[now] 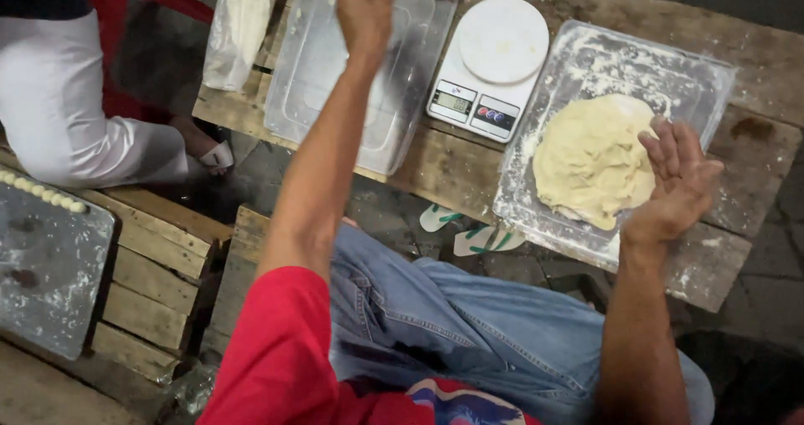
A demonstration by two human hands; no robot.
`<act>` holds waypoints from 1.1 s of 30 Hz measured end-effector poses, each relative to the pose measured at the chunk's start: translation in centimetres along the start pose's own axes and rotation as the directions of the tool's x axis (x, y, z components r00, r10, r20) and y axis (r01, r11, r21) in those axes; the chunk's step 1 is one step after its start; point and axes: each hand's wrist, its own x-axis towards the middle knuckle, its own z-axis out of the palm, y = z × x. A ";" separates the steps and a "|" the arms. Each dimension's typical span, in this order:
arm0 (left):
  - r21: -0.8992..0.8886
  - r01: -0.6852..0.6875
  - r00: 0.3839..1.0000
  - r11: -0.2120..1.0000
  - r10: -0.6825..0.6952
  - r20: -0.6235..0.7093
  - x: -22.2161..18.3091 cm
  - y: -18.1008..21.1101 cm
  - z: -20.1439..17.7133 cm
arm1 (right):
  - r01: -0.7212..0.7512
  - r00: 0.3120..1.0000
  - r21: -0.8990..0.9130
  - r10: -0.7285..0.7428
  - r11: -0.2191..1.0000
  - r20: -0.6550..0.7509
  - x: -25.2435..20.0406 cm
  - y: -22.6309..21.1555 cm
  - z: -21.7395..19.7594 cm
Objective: A person portions dough by pinching off small pieces, weighing them on a scale, and rolling them into uniform balls by hand.
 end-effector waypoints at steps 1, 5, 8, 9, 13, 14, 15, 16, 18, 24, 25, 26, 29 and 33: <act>0.125 -0.072 0.997 0.990 0.075 -0.013 0.7 -1.2 -1.7 | -0.025 0.999 0.005 0.025 1.000 -0.026 -0.1 0.5 -0.2; 0.184 -0.224 0.974 0.957 0.228 -0.003 2.8 -3.8 -7.5 | -0.052 0.999 -0.039 0.051 0.998 -0.015 0.0 1.5 -0.1; 0.358 -0.334 0.933 0.872 0.360 -0.007 4.4 -7.9 -9.6 | -0.032 0.999 -0.081 0.034 0.996 0.025 -0.1 1.0 0.5; 0.360 -0.330 0.934 0.873 0.357 -0.011 4.4 -7.5 -9.9 | -0.032 0.999 -0.083 0.034 0.996 0.030 -0.1 1.0 0.7; 0.411 -0.315 0.945 0.856 0.322 0.054 5.1 -7.3 -10.2 | 0.010 0.999 -0.119 -0.005 0.993 0.044 0.1 1.8 0.8; 0.424 -0.306 0.949 0.852 0.311 0.061 5.3 -7.7 -10.0 | -0.012 1.000 -0.115 0.014 0.993 0.022 0.1 2.2 0.5; 0.422 -0.305 0.949 0.854 0.310 0.059 5.5 -7.5 -10.0 | -0.010 1.000 -0.117 0.013 0.993 0.023 0.1 1.8 0.9; 0.407 -0.340 0.936 0.848 0.348 0.057 5.7 -7.3 -9.9 | -0.004 1.000 -0.137 0.008 0.991 0.026 0.1 1.4 1.2; 0.391 -0.368 0.924 0.844 0.378 0.054 5.7 -7.5 -9.8 | -0.003 0.999 -0.163 0.008 0.987 0.032 0.1 1.2 1.4; 0.455 -0.381 0.919 0.805 0.383 0.092 6.3 -10.4 -9.5 | -0.032 0.999 -0.156 0.031 0.987 -0.009 0.1 1.7 0.9; 0.458 -0.425 0.899 0.781 0.421 0.116 6.5 -10.7 -9.5 | -0.036 0.999 -0.142 0.037 0.989 0.003 0.0 2.0 0.7; 0.459 -0.468 0.878 0.755 0.458 0.140 6.7 -11.0 -9.5 | -0.041 0.999 -0.127 0.043 0.991 0.015 0.0 2.4 0.4; 0.469 -0.438 0.893 0.766 0.429 0.135 7.2 -11.3 -9.5 | -0.125 0.992 -0.071 0.122 0.990 -0.032 -0.2 3.1 -0.1; 0.461 -0.457 0.885 0.761 0.438 0.155 7.5 -12.9 -9.8 | -0.007 0.999 -0.157 0.014 0.988 0.045 -0.1 1.3 1.3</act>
